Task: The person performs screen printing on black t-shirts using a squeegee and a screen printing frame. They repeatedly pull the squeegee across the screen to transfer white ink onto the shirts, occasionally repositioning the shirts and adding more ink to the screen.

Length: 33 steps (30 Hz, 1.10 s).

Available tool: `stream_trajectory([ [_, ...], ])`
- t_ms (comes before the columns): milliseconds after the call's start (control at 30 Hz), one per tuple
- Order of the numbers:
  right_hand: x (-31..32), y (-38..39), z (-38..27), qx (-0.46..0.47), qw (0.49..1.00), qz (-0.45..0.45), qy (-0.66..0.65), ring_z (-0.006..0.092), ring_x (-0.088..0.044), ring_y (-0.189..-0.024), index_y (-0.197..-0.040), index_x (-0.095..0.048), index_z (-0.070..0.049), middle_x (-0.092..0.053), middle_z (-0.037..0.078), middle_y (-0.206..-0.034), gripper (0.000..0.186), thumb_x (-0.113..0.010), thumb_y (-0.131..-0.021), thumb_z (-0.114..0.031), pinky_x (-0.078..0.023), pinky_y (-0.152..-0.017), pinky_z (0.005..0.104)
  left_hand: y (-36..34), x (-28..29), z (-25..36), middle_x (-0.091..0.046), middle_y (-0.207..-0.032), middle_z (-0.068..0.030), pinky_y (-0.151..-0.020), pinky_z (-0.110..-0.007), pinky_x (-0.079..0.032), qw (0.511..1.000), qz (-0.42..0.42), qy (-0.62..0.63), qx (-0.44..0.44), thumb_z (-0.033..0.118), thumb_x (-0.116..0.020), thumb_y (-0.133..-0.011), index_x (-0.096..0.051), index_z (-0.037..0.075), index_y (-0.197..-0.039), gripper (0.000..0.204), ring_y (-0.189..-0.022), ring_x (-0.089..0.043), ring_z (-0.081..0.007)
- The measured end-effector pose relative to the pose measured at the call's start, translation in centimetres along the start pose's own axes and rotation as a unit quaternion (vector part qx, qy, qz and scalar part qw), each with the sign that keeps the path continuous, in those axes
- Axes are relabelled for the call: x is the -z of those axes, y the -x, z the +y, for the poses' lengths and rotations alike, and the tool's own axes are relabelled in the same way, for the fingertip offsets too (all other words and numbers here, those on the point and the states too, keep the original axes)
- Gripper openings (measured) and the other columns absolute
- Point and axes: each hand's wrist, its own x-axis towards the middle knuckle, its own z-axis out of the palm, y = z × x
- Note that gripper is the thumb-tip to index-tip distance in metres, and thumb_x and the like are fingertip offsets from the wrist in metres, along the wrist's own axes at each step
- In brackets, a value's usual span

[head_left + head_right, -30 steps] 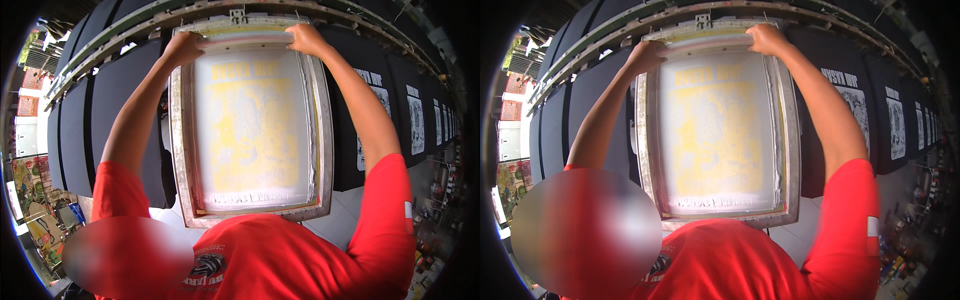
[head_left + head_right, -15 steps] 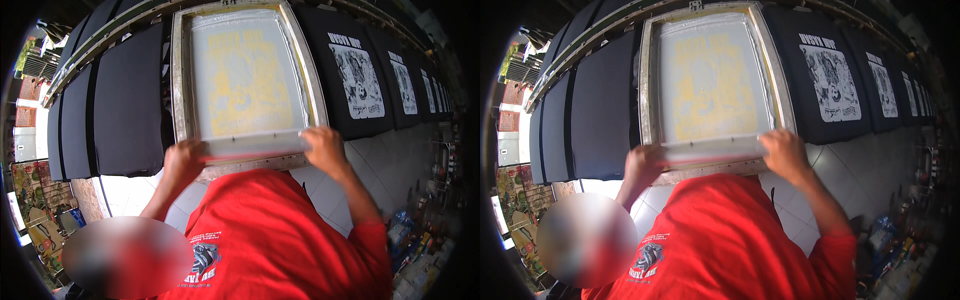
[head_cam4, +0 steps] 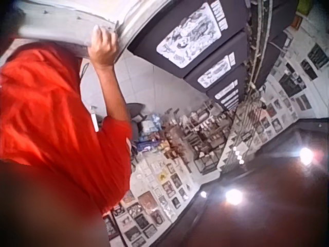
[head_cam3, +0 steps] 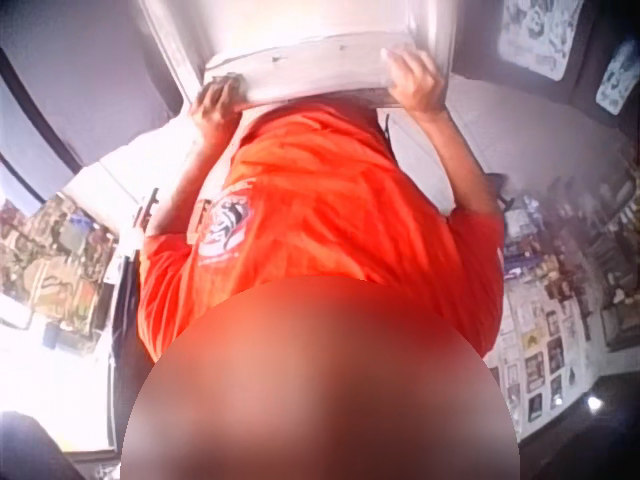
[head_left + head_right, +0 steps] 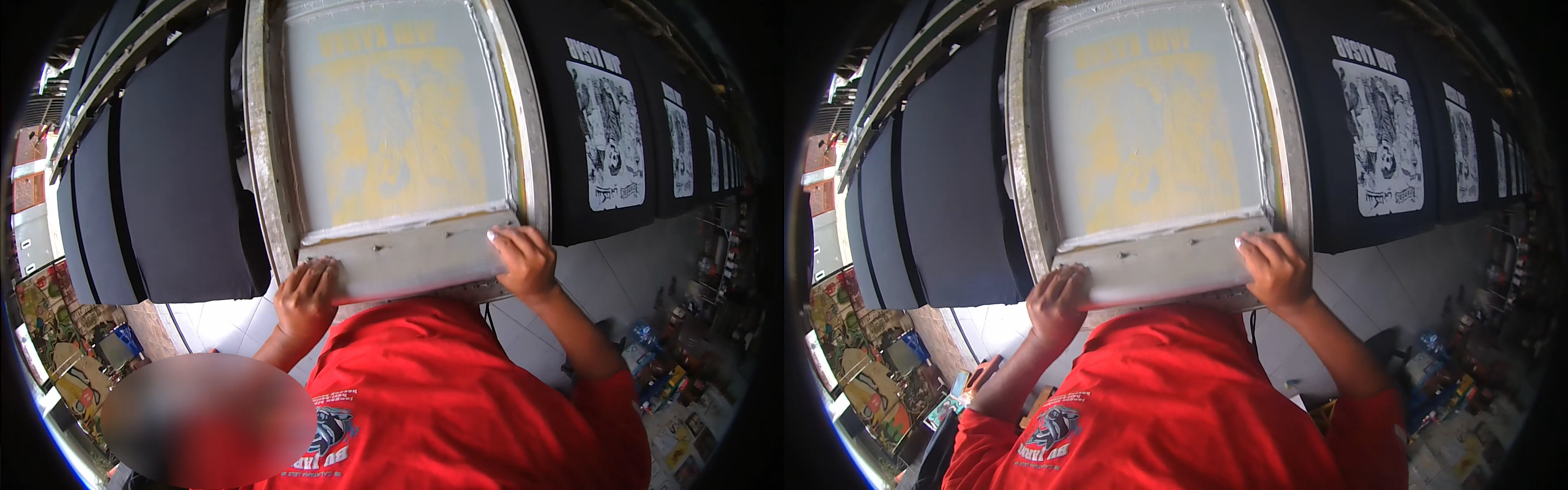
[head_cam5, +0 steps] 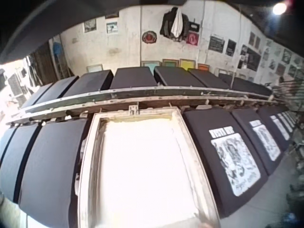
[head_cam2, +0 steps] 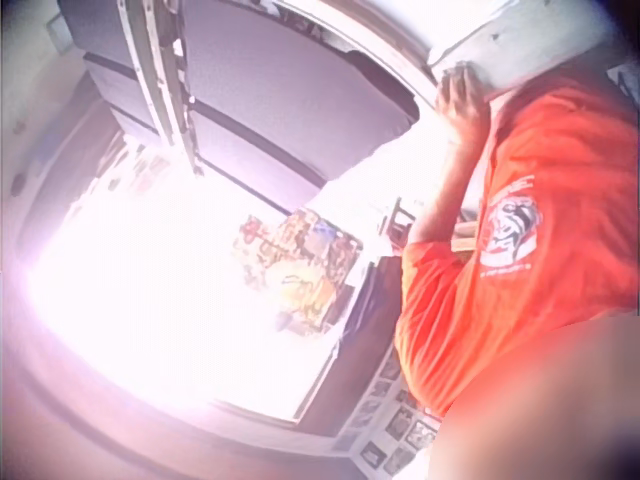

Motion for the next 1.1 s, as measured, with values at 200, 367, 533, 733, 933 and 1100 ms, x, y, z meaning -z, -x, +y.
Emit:
stream_trajectory([
  [200, -1.5, -8.2, 5.0, 0.042, 0.998, 0.011, 0.047, 0.0216, -0.065, -0.085, -0.097, -0.071, -0.007, -0.070, 0.004, -0.098, 0.024, -0.069, -0.073, -0.003, -0.055, -0.075, 0.0323, -7.7, -1.4, -4.3, -0.069, -0.099, -0.0106, -0.081, -0.038, -0.056, 0.999, 0.015, -0.018, -0.029, 0.005, -0.067, -0.069, -0.068, 0.005, -0.106, 0.036, -0.091, -0.069, -0.0285],
  [367, -2.9, -15.2, 9.1, 0.069, 0.994, 0.031, 0.073, 0.0229, -0.065, -0.085, -0.099, -0.071, -0.009, -0.070, 0.003, -0.098, 0.033, -0.067, -0.067, 0.000, -0.055, -0.075, 0.0317, -14.8, -3.1, -8.3, -0.070, -0.103, -0.0080, -0.085, -0.035, -0.056, 0.997, 0.048, -0.045, -0.041, 0.000, -0.069, -0.064, -0.068, 0.007, -0.106, 0.043, -0.094, -0.069, -0.0239],
  [533, -4.7, -21.8, 13.1, 0.070, 0.992, 0.082, 0.062, 0.0246, -0.064, -0.085, -0.099, -0.070, -0.011, -0.069, 0.001, -0.096, 0.036, -0.064, -0.066, 0.001, -0.055, -0.073, 0.0332, -21.9, -4.4, -11.9, -0.070, -0.098, -0.0033, -0.079, -0.033, -0.057, 0.992, 0.085, -0.085, -0.040, 0.002, -0.071, -0.066, -0.068, 0.013, -0.105, 0.041, -0.089, -0.068, -0.0233],
  [733, -5.7, -29.8, 17.5, 0.073, 0.990, 0.087, 0.081, 0.0273, -0.066, -0.091, -0.101, -0.068, -0.011, -0.069, 0.006, -0.098, 0.037, -0.070, -0.064, -0.004, -0.054, -0.076, 0.0367, -30.0, -5.6, -16.4, -0.068, -0.089, -0.0043, -0.069, -0.037, -0.056, 0.985, 0.122, -0.103, -0.060, 0.007, -0.070, -0.070, -0.065, 0.014, -0.096, 0.027, -0.083, -0.067, -0.0262],
  [933, -2.2, -37.3, 18.9, 0.035, 0.997, -0.030, 0.055, 0.0357, -0.067, -0.082, -0.094, -0.070, -0.006, -0.069, 0.017, -0.086, 0.033, -0.077, -0.066, -0.021, -0.054, -0.072, 0.0442, -38.0, -0.5, -18.3, -0.070, -0.093, -0.0131, -0.077, -0.045, -0.055, 0.995, -0.051, -0.088, -0.001, 0.025, -0.074, -0.073, -0.069, 0.013, -0.103, 0.033, -0.084, -0.067, -0.0347],
  [1100, 2.4, -37.8, 17.3, 0.022, 0.998, -0.048, 0.024, 0.0364, -0.068, -0.079, -0.092, -0.071, -0.005, -0.069, 0.020, -0.081, 0.035, -0.081, -0.064, -0.023, -0.053, -0.072, 0.0426, -38.5, 3.3, -18.8, -0.070, -0.090, -0.0189, -0.080, -0.044, -0.055, 0.996, -0.060, -0.037, -0.055, 0.024, -0.075, -0.071, -0.071, 0.015, -0.110, 0.041, -0.084, -0.067, -0.0376],
])
